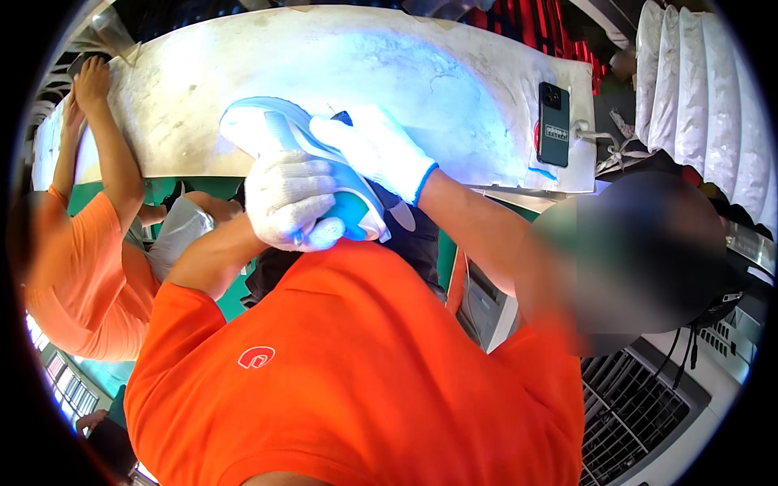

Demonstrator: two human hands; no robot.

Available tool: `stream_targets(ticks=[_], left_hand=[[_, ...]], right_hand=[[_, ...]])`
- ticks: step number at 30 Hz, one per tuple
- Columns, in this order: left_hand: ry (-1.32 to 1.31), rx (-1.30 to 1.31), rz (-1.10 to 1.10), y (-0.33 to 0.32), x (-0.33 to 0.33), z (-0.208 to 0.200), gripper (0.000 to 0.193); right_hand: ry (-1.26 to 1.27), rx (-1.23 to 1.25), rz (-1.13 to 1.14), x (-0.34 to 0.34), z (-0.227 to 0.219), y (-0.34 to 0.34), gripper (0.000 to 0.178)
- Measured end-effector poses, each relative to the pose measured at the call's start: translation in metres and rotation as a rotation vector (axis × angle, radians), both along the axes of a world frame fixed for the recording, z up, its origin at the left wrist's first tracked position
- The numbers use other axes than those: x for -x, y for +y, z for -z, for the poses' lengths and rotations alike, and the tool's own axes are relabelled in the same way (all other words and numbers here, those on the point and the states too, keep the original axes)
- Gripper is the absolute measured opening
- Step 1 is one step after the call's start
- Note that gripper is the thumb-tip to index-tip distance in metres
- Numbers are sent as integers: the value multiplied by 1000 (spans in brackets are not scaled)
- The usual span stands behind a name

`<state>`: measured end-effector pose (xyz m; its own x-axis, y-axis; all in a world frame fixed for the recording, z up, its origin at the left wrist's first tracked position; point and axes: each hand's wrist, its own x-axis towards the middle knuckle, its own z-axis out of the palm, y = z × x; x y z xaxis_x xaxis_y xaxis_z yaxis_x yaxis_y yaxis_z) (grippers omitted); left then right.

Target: The person uses a black tool to press and shape the upper part of a white and blue sneaker on a workbench. They rotate the shoe to work on different sections, including the toe and heel, while a coworker works on a similar shoe nearby.

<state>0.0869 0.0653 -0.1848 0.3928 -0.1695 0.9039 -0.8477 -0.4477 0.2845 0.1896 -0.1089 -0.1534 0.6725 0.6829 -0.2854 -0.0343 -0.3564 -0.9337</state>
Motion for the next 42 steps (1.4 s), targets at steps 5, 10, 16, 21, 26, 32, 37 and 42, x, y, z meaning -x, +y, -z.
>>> stream_targets(ticks=[5, 10, 16, 21, 26, 32, 37, 42], left_hand=[[54, -86, 22, 11, 22, -8, 33], [235, -94, -103, 9, 47, -15, 40], [191, -75, -103, 9, 48, -5, 39], [138, -114, -99, 12, 54, 8, 33], [96, -67, -143, 7, 56, 19, 37], [146, -33, -124, 8, 46, 12, 30], [122, 1, -123, 6, 42, 16, 30], [119, 96, -124, 1, 34, 15, 26]], right_hand=[[-25, 123, 107, -9, 5, 51, 44], [230, -231, 542, -14, -8, 59, 35], [292, -209, 558, -21, -7, 45, 23], [317, -210, 474, -21, -2, 76, 20], [405, -321, 428, -26, -12, 99, 20], [278, -448, 344, -37, -3, 112, 26], [238, -445, 257, -44, -13, 125, 23], [294, -431, 212, -51, -13, 140, 22]])
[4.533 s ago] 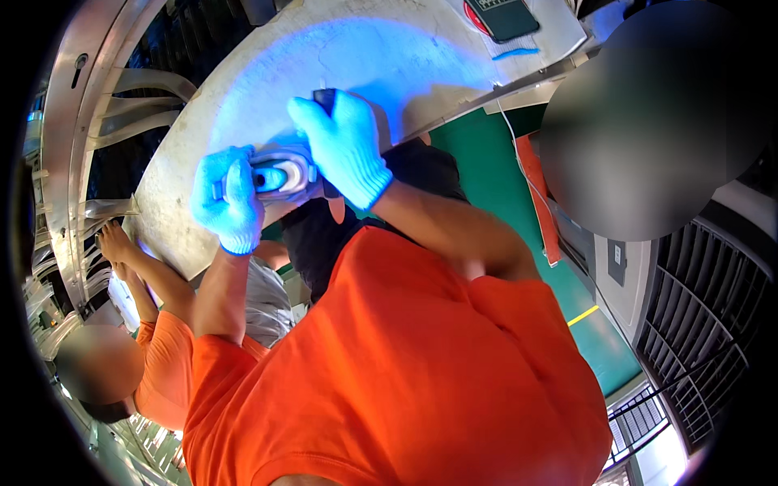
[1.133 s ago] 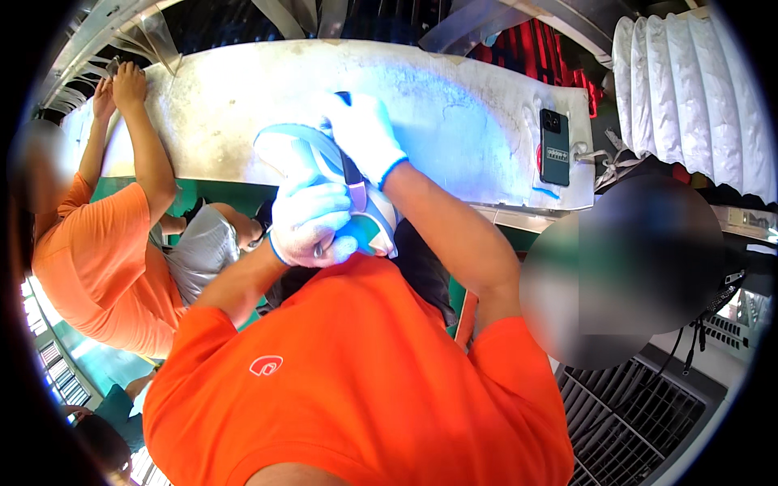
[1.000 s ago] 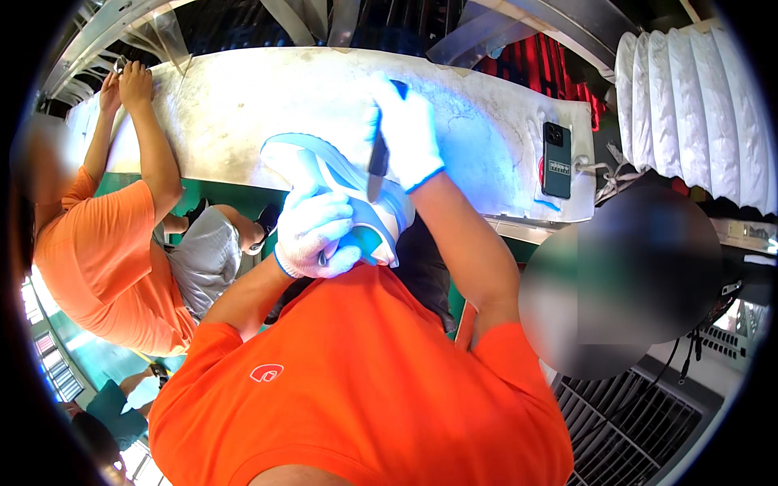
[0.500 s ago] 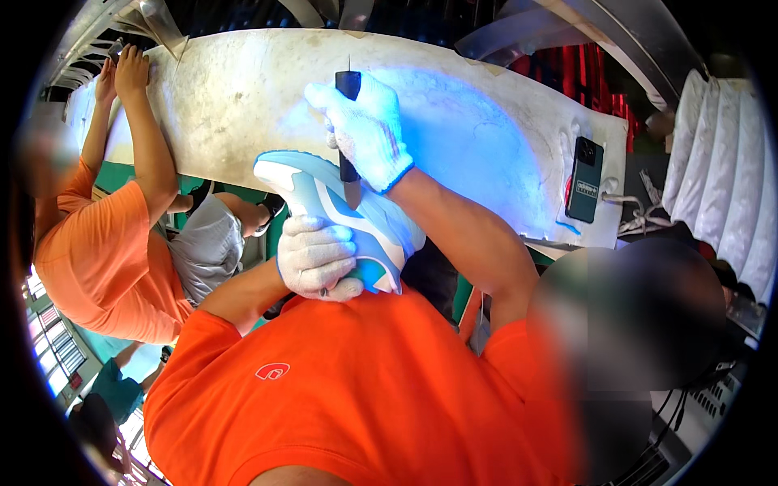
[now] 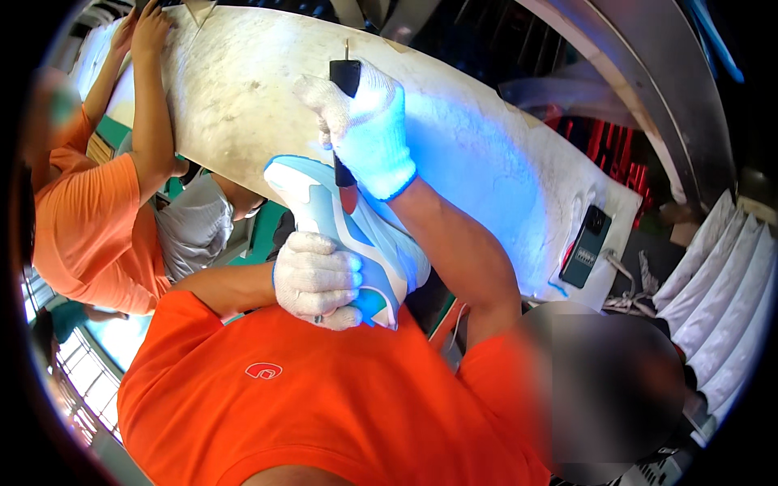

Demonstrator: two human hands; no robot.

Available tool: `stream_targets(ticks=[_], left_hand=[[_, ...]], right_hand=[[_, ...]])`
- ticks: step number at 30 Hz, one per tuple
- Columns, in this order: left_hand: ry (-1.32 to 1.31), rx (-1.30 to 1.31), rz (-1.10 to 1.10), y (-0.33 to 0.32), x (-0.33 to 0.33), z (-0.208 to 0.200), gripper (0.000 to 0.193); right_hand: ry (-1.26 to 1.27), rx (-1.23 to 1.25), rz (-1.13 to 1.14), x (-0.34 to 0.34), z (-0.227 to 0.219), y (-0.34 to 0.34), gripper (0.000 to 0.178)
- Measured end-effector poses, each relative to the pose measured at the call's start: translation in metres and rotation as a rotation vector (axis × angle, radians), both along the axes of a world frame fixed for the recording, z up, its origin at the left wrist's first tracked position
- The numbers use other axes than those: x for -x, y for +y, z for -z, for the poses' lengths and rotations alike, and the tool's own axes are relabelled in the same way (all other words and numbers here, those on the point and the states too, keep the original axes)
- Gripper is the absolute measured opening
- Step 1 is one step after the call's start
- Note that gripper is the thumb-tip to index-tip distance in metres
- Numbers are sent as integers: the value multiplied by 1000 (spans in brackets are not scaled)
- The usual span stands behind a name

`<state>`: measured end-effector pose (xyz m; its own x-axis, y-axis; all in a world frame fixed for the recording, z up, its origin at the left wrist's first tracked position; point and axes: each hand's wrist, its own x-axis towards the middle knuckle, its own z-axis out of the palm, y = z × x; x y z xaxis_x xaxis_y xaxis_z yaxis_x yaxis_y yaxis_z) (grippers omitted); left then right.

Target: The person uses a black tool to press and shape the upper part of a white and blue sneaker on a workbench. They rotate the shoe to work on different sections, including the toe and heel, while a coworker works on a similar shoe nearby.

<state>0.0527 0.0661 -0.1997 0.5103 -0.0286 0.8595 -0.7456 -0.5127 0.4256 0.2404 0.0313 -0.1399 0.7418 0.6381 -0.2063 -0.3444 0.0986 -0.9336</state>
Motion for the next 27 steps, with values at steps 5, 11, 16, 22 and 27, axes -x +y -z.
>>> stream_targets(ticks=[5, 11, 16, 22, 27], left_hand=[[22, -1, 8, 2, -12, -12, 24], [56, 47, 51, 3, -24, -20, 23], [94, 46, 72, 2, -26, -20, 19], [-9, -23, -26, 0, -28, -20, 14], [-56, -21, -40, 2, -31, -20, 14]], right_hand=[[-281, 120, -165, -14, 6, 11, 25], [-279, 250, -283, -21, -5, 29, 29], [-248, 253, -394, -26, -1, 45, 34], [-170, 198, -534, -32, 3, 69, 32], [-141, 76, -497, -31, 4, 80, 31]])
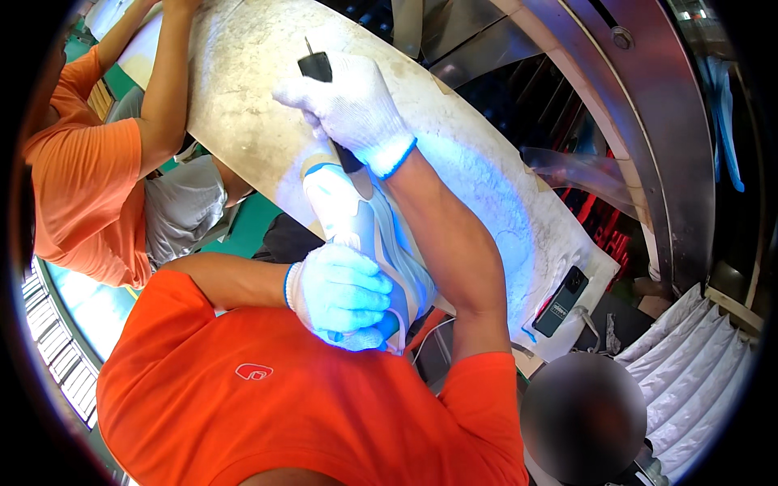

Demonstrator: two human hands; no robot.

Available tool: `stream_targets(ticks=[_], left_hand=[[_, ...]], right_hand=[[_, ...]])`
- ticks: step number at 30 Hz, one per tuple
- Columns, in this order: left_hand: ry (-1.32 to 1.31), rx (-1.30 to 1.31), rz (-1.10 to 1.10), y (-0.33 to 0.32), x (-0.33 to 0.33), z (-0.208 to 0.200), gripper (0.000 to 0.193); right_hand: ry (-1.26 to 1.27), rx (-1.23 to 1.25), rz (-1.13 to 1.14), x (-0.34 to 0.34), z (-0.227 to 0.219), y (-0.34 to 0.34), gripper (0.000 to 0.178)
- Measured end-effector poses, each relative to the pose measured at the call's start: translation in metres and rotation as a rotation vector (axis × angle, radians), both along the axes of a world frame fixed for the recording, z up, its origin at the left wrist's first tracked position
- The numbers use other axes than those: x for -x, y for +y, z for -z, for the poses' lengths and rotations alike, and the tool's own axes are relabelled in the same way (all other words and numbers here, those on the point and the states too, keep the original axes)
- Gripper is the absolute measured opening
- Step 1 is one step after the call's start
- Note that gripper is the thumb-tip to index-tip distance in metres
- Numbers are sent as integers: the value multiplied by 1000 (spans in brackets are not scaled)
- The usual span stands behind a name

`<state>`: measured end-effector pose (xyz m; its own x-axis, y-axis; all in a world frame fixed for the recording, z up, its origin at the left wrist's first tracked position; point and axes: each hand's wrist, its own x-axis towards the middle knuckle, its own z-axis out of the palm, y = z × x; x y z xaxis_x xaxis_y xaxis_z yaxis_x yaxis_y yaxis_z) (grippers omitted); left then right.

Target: The person uses a black tool to press and shape the upper part of a white and blue sneaker on a workbench. They rotate the shoe to work on different sections, including the toe and heel, while a coworker works on a similar shoe nearby.

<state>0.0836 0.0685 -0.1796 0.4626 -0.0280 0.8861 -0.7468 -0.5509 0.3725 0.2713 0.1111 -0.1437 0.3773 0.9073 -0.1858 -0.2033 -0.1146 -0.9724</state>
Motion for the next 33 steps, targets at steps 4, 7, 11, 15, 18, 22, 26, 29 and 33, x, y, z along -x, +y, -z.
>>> stream_targets(ticks=[4, 7, 11, 15, 18, 22, 26, 29, 33], left_hand=[[59, -4, 79, 6, 5, 0, 14], [51, 30, 68, 2, 7, 3, 15], [2, 17, 20, -4, 10, 12, 14], [8, -7, 57, 2, 15, 7, 13], [-1, -1, 73, 5, 14, 2, 13], [-1, 18, 120, 7, 11, -3, 16], [52, 158, 78, -1, 6, -9, 20], [114, 158, 57, -5, 0, -12, 26], [306, 240, 111, 23, 8, -38, 39]], right_hand=[[30, -11, -22, 1, -2, 15, 29], [69, 56, -23, 1, -3, 21, 29], [107, 70, -7, 5, 0, 31, 28], [211, 68, 108, 11, 2, 48, 25], [196, 23, 283, 11, 7, 54, 22], [175, 35, 468, -34, 7, -3, 24], [-377, 381, 638, -71, 34, -146, 29], [-1511, 607, 608, -49, 60, -232, 45], [-652, 249, 802, 28, 56, -325, 68]])
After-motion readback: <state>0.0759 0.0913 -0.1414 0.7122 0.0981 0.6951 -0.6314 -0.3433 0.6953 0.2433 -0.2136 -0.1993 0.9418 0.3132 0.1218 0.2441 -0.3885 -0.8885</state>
